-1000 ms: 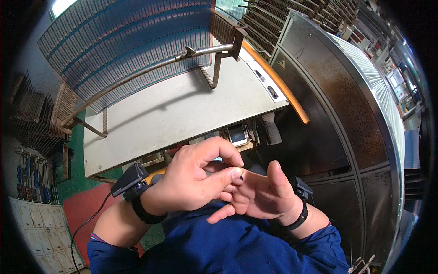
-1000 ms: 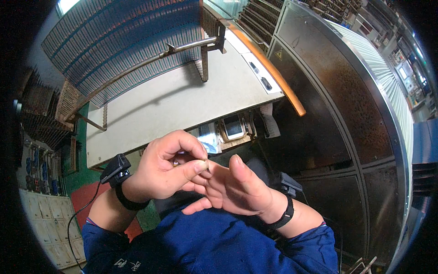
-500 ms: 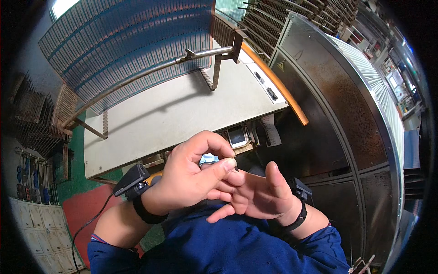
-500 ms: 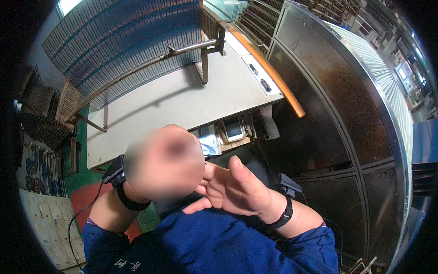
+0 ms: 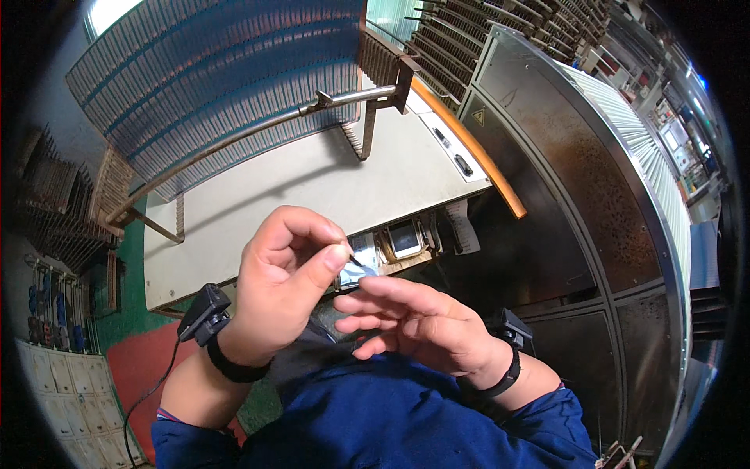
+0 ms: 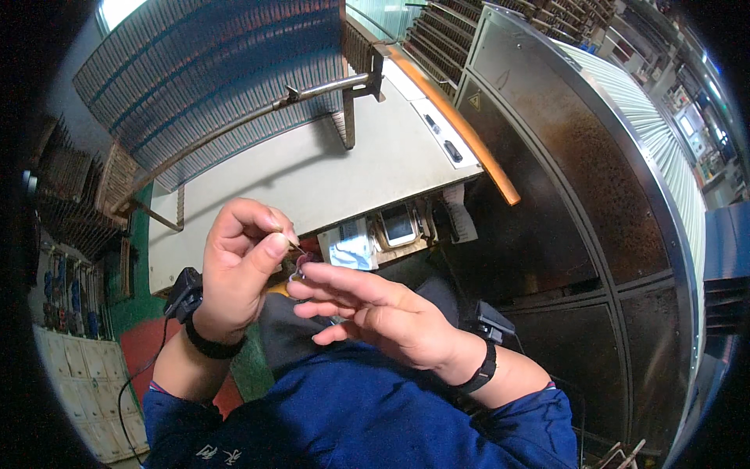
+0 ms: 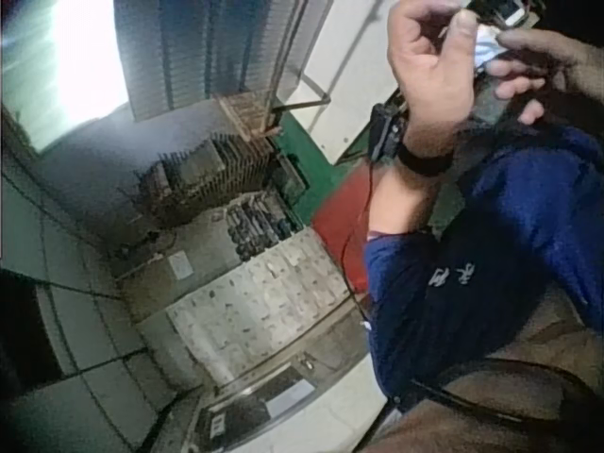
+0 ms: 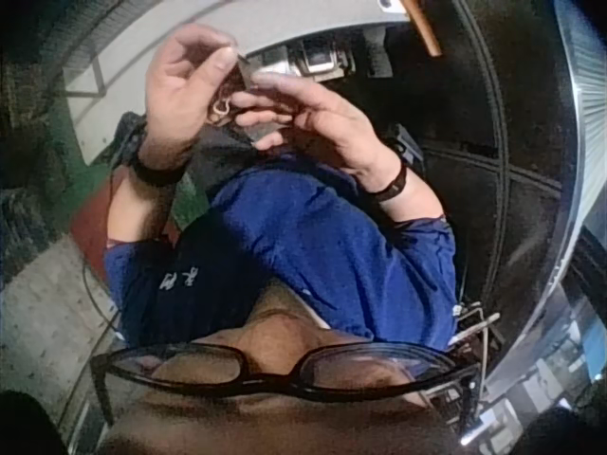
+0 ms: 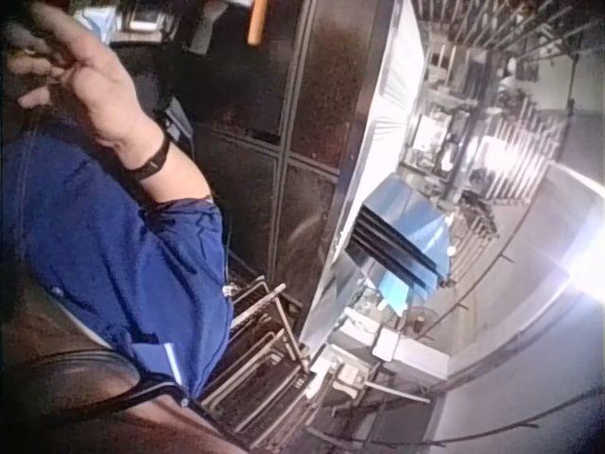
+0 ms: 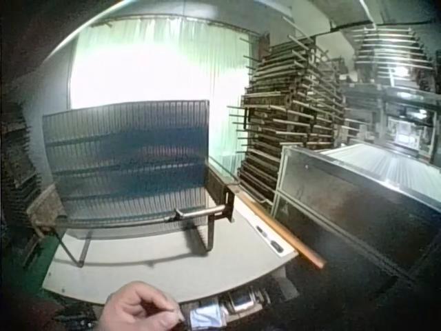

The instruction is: Manually sorting and stacking printed circuit boards from a conveyor into a storage rack.

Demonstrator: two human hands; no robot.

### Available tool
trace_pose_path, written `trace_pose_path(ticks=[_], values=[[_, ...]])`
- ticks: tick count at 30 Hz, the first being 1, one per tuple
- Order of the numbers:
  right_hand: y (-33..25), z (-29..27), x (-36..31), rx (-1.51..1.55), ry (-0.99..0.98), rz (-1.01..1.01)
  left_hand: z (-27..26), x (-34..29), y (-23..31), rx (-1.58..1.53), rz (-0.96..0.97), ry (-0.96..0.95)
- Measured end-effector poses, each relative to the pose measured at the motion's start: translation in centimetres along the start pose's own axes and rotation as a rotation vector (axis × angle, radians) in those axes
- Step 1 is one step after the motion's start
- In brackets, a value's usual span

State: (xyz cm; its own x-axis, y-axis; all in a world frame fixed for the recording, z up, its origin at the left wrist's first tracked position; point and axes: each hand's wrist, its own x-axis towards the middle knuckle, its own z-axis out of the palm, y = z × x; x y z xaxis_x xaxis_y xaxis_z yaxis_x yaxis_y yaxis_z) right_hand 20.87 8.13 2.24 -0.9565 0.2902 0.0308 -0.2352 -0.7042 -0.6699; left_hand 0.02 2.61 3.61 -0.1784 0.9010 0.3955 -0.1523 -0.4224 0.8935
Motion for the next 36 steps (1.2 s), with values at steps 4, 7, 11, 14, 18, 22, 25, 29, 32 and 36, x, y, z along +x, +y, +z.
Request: trace_pose_path(ticks=[4,7,11,14,18,22,25,29,32,36], values=[[-0.4,0.0,0.3,-0.024,0.027,0.034,-0.5,0.0,0.4,-0.020,0.041,0.024],[0.3,-1.0,0.4,0.043,-0.093,-0.001,-0.9,-0.2,1.0,-0.011,0.061,0.046],[0.0,-0.5,0.3,0.007,-0.088,0.009,-0.6,-0.6,2.0,0.036,0.032,0.087],[0.0,-0.3,0.3,0.018,-0.089,0.007,-0.5,-0.8,2.2,0.045,0.046,0.085],[0.1,-0.5,0.4,0.038,-0.095,0.003,-0.5,-0.8,2.0,0.036,0.045,0.084],[0.0,-0.4,0.3,0.045,-0.090,0.004,-0.4,-0.7,1.8,0.030,0.041,0.089],[-0.1,-0.5,0.3,0.027,-0.090,-0.008,-0.4,-0.6,1.6,0.020,0.039,0.088],[-0.6,-0.3,0.4,0.022,-0.074,-0.017,-0.6,-0.6,1.2,0.001,0.035,0.076],[-0.6,-0.3,0.4,0.052,-0.046,-0.022,-0.5,-0.8,1.0,-0.047,-0.013,0.123],[-0.6,-0.4,0.4,-0.121,0.023,-0.125,0.3,-0.6,0.3,-0.159,-0.039,0.202]])
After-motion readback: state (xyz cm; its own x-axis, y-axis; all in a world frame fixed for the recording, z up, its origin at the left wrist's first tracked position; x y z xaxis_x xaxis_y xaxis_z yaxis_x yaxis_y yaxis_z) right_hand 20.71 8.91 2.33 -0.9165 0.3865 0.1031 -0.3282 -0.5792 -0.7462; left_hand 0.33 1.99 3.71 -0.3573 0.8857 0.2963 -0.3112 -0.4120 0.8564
